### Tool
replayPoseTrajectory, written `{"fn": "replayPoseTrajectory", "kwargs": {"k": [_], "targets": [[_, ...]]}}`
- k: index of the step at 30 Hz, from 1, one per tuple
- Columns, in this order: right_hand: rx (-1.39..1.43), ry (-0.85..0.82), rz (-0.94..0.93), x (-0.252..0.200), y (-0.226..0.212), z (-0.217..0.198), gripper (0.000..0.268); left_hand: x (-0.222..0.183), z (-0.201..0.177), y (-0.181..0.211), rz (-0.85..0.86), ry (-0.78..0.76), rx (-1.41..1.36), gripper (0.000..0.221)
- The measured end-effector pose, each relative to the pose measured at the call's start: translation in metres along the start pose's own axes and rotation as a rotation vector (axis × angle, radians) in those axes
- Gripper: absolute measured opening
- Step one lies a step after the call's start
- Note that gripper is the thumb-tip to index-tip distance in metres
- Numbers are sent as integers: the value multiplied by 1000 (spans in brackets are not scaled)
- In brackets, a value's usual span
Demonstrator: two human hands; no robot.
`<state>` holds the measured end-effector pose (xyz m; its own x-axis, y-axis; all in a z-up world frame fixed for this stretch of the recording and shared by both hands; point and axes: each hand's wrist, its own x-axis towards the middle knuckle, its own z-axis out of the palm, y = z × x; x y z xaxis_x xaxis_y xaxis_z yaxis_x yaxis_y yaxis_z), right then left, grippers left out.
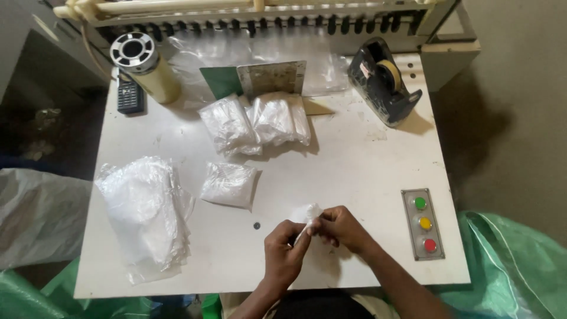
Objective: Folding individual plastic bags and stuffing them into a larger plastic packaging sleeve at a factory workstation.
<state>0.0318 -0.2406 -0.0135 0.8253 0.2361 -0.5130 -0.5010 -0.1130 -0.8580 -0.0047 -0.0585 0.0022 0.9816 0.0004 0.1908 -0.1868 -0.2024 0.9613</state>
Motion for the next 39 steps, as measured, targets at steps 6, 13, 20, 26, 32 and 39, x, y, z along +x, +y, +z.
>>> {"fn": "replayPoseTrajectory", "kwargs": {"k": [6, 13, 20, 26, 32, 39], "targets": [[467, -480, 16, 5, 47, -19, 103, -14, -20, 5, 171, -222, -119, 9], [-150, 255, 237, -26, -10, 6, 36, 42, -75, -23, 328, -430, 293, 34], [-423, 335, 143, -31, -12, 6, 51, 121, -131, -87, 129, -444, 1114, 56], [80, 340, 84, 3, -10, -10, 70, 112, -140, -67, -299, -447, 959, 69], [114, 336, -224, 69, -90, -20, 68, 149, -143, -58, -454, -266, 520, 33], [-590, 633, -693, 168, -144, 2, 79, 241, -106, -28, -19, 143, 579, 112]]}}
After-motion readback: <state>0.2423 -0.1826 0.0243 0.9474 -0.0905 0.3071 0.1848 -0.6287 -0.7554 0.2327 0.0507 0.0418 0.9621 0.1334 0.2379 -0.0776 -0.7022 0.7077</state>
